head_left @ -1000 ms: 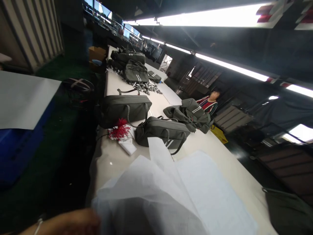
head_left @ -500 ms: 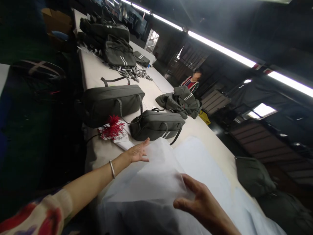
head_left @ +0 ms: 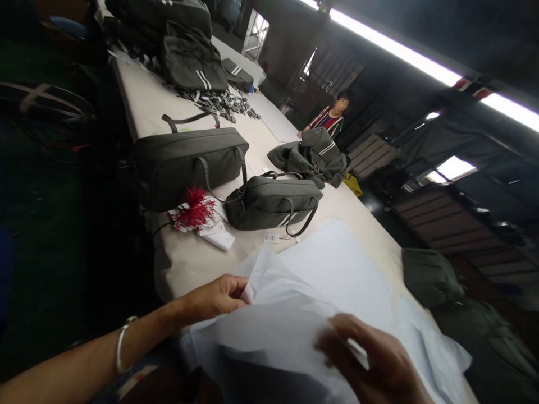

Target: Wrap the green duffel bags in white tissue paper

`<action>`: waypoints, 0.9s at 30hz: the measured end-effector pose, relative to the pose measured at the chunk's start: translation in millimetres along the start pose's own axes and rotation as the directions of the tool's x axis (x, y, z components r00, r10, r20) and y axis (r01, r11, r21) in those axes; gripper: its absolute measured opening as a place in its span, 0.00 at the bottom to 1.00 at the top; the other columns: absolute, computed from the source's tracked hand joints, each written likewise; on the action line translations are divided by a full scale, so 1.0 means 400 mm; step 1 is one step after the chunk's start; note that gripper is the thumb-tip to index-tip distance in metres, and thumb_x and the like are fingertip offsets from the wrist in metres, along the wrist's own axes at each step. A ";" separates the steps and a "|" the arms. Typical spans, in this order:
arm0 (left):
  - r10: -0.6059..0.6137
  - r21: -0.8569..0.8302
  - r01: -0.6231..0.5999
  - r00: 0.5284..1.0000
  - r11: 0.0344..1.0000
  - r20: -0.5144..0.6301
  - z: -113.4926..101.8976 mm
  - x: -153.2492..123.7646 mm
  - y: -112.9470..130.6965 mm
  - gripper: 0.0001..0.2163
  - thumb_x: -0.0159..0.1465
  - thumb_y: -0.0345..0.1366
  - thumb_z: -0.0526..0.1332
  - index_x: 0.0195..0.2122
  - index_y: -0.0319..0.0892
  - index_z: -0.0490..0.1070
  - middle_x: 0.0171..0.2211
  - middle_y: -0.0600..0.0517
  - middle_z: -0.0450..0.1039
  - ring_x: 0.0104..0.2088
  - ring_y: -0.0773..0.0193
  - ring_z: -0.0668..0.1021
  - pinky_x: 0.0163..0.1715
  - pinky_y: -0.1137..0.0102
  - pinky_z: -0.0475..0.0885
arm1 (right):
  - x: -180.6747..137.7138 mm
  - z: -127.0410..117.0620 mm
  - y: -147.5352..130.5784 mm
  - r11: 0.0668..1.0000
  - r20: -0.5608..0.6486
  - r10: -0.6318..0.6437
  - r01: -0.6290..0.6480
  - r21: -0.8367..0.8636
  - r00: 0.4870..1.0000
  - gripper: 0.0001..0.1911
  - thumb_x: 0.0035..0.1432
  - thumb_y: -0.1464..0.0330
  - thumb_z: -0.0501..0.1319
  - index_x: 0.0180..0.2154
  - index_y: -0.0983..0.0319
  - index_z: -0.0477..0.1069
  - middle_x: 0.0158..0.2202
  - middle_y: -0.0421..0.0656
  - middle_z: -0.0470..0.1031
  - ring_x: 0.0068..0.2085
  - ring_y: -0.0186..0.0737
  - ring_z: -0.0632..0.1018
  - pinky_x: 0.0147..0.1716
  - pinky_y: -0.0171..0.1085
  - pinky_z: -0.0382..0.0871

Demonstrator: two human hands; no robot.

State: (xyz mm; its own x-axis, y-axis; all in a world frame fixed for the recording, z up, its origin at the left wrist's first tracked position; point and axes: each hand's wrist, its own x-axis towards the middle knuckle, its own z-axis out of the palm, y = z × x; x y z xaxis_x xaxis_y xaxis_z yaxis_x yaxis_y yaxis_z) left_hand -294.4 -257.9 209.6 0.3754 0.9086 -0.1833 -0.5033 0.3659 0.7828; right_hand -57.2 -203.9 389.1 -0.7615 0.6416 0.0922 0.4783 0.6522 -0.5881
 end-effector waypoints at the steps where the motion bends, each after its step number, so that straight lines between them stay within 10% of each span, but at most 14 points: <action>1: -0.022 0.042 0.020 0.999 0.999 0.043 -0.008 -0.006 -0.012 0.11 0.54 0.39 0.71 0.33 0.39 0.75 0.30 0.53 0.76 0.29 0.66 0.75 0.29 0.75 0.67 | 0.018 0.003 0.018 0.999 -0.058 0.044 -0.045 -0.020 0.997 0.08 0.64 0.62 0.61 0.32 0.56 0.72 0.24 0.37 0.74 0.22 0.32 0.73 0.23 0.27 0.67; 10: 0.047 0.092 -0.035 0.991 0.995 -0.126 -0.118 0.009 -0.079 0.18 0.53 0.47 0.71 0.33 0.39 0.69 0.27 0.56 0.69 0.27 0.69 0.69 0.28 0.75 0.62 | 0.144 0.086 0.279 0.909 -0.199 0.062 -0.138 -0.393 0.978 0.13 0.67 0.57 0.54 0.38 0.57 0.73 0.30 0.39 0.78 0.26 0.34 0.75 0.28 0.32 0.64; 17: 0.175 0.393 -0.092 0.968 0.915 -0.180 -0.099 -0.006 -0.029 0.42 0.58 0.62 0.61 0.67 0.48 0.48 0.49 0.45 0.68 0.42 0.58 0.73 0.42 0.66 0.68 | 0.126 0.154 0.384 0.905 -0.213 0.111 -0.187 -0.382 0.971 0.14 0.67 0.56 0.54 0.38 0.56 0.73 0.30 0.39 0.79 0.26 0.36 0.76 0.29 0.33 0.64; 21: 0.129 0.634 -0.001 0.979 0.773 -0.156 -0.067 0.022 -0.014 0.30 0.55 0.62 0.63 0.48 0.42 0.69 0.31 0.54 0.68 0.31 0.64 0.67 0.30 0.72 0.61 | 0.121 0.159 0.390 0.927 -0.245 0.076 -0.159 -0.340 0.967 0.14 0.67 0.57 0.54 0.39 0.57 0.73 0.32 0.39 0.80 0.28 0.36 0.77 0.30 0.33 0.66; 27: 0.061 0.462 0.046 0.975 0.886 -0.213 -0.070 0.078 -0.022 0.27 0.53 0.62 0.64 0.32 0.41 0.63 0.22 0.61 0.52 0.23 0.70 0.55 0.22 0.73 0.50 | 0.112 0.161 0.408 0.972 -0.351 0.039 -0.117 -0.205 0.936 0.14 0.67 0.57 0.55 0.40 0.58 0.74 0.36 0.41 0.80 0.32 0.35 0.79 0.34 0.32 0.69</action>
State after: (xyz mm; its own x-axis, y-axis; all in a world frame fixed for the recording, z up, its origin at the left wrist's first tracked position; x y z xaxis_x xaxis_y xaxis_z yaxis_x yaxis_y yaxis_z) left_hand -300.2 -227.2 180.3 0.1695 0.9511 -0.2582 -0.0686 0.2727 0.9596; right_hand -41.3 -94.6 245.5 -0.5407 0.7671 0.3454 0.6434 0.6416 -0.4176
